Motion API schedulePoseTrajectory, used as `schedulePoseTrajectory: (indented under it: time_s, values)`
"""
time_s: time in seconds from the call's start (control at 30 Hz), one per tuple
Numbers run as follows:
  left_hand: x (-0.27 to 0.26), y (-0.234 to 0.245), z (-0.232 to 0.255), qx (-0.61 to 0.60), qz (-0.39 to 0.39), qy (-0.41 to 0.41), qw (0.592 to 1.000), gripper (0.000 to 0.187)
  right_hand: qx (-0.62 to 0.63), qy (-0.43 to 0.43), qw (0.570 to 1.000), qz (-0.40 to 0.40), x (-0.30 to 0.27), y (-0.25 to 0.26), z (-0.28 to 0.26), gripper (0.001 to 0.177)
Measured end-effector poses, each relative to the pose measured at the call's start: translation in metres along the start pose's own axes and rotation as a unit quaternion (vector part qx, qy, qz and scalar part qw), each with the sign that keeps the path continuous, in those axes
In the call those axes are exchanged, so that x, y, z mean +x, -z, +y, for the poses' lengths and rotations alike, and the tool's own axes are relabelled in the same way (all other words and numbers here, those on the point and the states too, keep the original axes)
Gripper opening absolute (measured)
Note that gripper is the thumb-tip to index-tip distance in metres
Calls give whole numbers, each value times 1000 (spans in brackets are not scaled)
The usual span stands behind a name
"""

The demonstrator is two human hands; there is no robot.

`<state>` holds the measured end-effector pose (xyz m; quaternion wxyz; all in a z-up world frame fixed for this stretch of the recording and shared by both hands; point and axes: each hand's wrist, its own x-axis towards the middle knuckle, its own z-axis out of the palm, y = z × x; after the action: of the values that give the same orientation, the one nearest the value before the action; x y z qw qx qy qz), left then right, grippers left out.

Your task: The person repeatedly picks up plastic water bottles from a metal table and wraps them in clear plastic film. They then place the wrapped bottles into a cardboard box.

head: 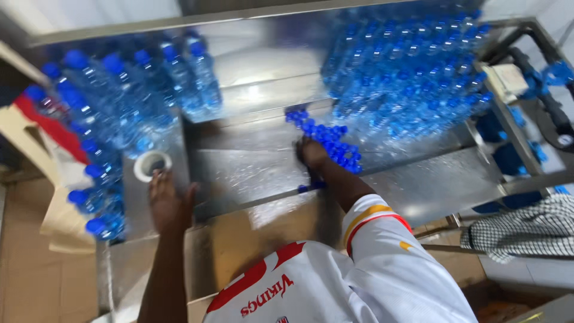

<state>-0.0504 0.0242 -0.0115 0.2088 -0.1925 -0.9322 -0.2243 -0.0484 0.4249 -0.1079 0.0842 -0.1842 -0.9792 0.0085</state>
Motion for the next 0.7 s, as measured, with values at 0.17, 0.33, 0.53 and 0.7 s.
schedulePoseTrajectory:
  time_s: [0.17,0.33,0.53,0.7]
  values:
    - [-5,-1,3,41,27,-10,999,65,222,-52,971,-73,31,53,101,37]
    - [-3,-10,42,-20,124,-27,992,39,230,-90,947,206,113,124,161,22]
    - [-3,-49,130,-91,94,-3,991,35,125,-41,991,-39,134,132,164,33]
    - [-12,-78,192,-227,-21,92,969,41,135,40,990,6,91,132,163,33]
